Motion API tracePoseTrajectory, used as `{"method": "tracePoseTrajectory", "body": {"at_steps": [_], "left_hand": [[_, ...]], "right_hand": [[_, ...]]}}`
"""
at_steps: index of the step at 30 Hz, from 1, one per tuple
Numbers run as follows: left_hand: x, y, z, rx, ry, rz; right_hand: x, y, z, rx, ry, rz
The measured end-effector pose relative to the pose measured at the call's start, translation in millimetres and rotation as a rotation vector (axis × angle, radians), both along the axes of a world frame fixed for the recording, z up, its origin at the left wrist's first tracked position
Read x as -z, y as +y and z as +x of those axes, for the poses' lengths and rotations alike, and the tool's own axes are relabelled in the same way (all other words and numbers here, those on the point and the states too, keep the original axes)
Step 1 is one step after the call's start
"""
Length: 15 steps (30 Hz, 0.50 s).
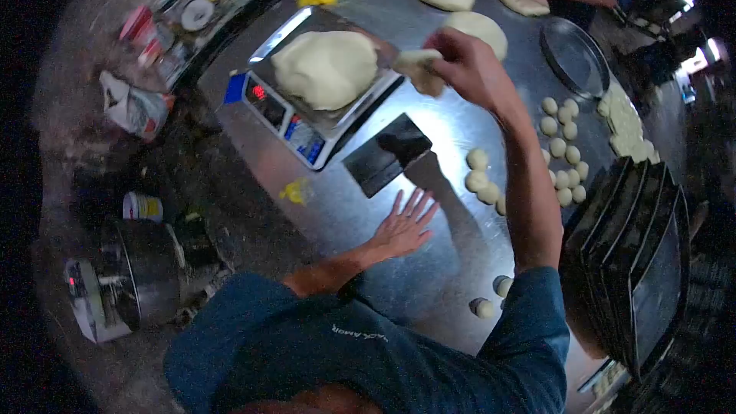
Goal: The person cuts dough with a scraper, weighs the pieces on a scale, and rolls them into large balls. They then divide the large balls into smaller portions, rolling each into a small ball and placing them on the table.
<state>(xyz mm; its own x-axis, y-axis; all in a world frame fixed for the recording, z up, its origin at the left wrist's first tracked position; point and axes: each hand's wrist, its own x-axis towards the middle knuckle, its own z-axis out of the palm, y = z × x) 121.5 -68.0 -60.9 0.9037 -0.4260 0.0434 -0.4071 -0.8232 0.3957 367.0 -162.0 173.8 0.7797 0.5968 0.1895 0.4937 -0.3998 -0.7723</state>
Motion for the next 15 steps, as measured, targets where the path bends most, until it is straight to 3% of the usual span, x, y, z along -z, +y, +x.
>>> {"method": "tracePoseTrajectory", "body": {"at_steps": [4, 7, 9, 10, 11, 12, 13, 15], "left_hand": [[13, 14, -4, 0.097, 0.036, -0.062], [-3, 48, -7, 0.164, 0.115, -0.164], [-17, 80, -20, 0.074, 0.41, -0.625], [-12, 97, -38, 0.005, 0.202, -0.73], [-18, 120, -53, -0.043, 0.27, -0.771], [-29, 144, -69, -0.095, 0.337, -0.812], [-38, 168, -86, -0.177, 0.399, -0.873], [-14, 205, -121, -0.381, 0.198, -0.909]], "right_hand": [[4, 115, 10, -0.151, -0.157, -0.047], [21, 143, -3, -0.175, -0.248, -0.225], [29, 141, -41, -0.052, -0.226, -0.182], [43, 129, -58, -0.014, -0.154, -0.135], [52, 118, -85, 0.038, -0.129, -0.071], [73, 103, -104, 0.17, 0.062, -0.175], [98, 92, -123, 0.224, 0.094, -0.229], [165, 73, -155, 0.202, 0.044, -0.465]]}}
